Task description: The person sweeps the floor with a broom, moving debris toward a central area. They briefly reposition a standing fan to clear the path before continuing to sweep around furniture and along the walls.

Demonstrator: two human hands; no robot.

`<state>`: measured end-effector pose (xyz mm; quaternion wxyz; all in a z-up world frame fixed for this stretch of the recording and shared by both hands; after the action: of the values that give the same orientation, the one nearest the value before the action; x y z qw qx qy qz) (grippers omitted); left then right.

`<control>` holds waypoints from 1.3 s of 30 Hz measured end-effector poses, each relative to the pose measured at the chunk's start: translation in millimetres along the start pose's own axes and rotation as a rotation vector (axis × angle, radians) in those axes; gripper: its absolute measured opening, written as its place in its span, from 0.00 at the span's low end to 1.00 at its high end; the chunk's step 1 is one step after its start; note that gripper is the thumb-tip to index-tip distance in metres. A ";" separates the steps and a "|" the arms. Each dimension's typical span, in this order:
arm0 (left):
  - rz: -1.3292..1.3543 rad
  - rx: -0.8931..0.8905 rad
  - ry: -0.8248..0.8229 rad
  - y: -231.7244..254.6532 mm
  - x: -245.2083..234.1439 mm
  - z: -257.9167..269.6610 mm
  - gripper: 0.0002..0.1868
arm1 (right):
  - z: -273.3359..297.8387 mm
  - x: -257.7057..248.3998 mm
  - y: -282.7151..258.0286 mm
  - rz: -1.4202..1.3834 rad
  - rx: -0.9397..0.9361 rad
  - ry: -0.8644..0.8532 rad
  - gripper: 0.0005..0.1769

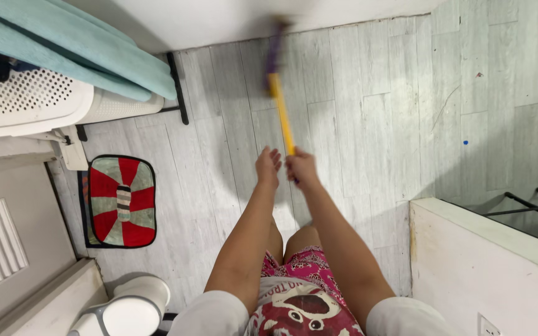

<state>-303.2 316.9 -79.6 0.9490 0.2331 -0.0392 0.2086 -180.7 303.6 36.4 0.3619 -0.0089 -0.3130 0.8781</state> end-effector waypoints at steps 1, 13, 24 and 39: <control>0.080 0.028 0.031 5.8 -6.0 -1.0 0.24 | 7.7 16.3 3.5 0.021 0.046 -0.076 0.12; 0.046 0.042 -0.143 26.0 -10.5 -43.1 0.19 | -141.6 60.7 44.8 0.252 0.002 0.051 0.30; -0.094 -0.104 -0.319 5.1 68.7 -19.1 0.27 | -110.4 -59.3 -53.8 0.210 -0.244 0.420 0.12; -0.166 -0.029 -0.194 -2.9 137.8 -51.6 0.22 | -126.6 -42.4 -55.4 -0.036 0.390 -0.067 0.06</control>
<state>-177.8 390.3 -103.0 0.9579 0.2411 -0.1144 0.1055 -83.9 375.2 -43.5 0.3615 0.0963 -0.1488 0.9154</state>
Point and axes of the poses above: each hand's wrist, its own z-axis away from the middle knuckle, its own x-axis out of the palm, y = z × x, the point moved 7 cm from there along -z, towards the middle knuckle, and after that the axes turned 8 degrees about -z, right-handed, at the moved point
